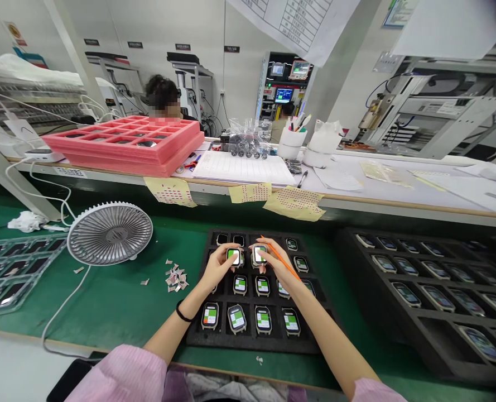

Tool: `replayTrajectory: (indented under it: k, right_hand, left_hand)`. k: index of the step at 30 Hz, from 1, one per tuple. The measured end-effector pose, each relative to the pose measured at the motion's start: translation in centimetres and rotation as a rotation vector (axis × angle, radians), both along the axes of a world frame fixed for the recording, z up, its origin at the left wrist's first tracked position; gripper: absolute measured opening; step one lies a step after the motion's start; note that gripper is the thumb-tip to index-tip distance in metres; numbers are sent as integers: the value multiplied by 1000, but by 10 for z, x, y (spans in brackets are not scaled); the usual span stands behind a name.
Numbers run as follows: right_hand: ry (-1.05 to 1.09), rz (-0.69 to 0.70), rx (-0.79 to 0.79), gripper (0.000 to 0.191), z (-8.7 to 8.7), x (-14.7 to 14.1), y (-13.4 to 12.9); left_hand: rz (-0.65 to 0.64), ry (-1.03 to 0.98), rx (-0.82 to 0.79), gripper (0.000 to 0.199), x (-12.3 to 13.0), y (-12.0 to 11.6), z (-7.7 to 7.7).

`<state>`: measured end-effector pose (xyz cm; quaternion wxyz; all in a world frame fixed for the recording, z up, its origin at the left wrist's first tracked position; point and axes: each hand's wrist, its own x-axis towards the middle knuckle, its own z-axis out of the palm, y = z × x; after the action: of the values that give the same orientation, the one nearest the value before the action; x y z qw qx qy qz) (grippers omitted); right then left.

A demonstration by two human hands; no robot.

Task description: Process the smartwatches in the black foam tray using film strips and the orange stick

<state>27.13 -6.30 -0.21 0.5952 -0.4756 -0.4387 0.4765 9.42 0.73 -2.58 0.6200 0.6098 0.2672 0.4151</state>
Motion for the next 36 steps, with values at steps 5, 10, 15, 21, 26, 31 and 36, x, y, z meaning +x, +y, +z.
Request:
replayTrajectory:
  k: [5,10,15,21,26,31,36]
  right_hand:
    - [2,55,40,44,-2,0,0]
    - [5,78,53,47,-3,1,0]
    - [7,57,46,46,-1,1,0]
    - [27,-45,9,36,-1,0,1]
    - [17,-89,-20,31,-1,1,2]
    - [24,-88,-38,28,0,0,1]
    - [90,19,-1,32,3,-1,-1]
  left_hand:
    - [-24,-6,35,45,0,0,-2]
    - [-28,22,60,49,-2,2,-4]
    - [-12,25,69,49,-2,1,-2]
    - [60,27,53,43,-3,0,3]
    - [113,90,33,33,-4,-1,6]
    - [149,103,72,26,-3,-1,10]
    - [67,95,-87,34,-3,-1,8]
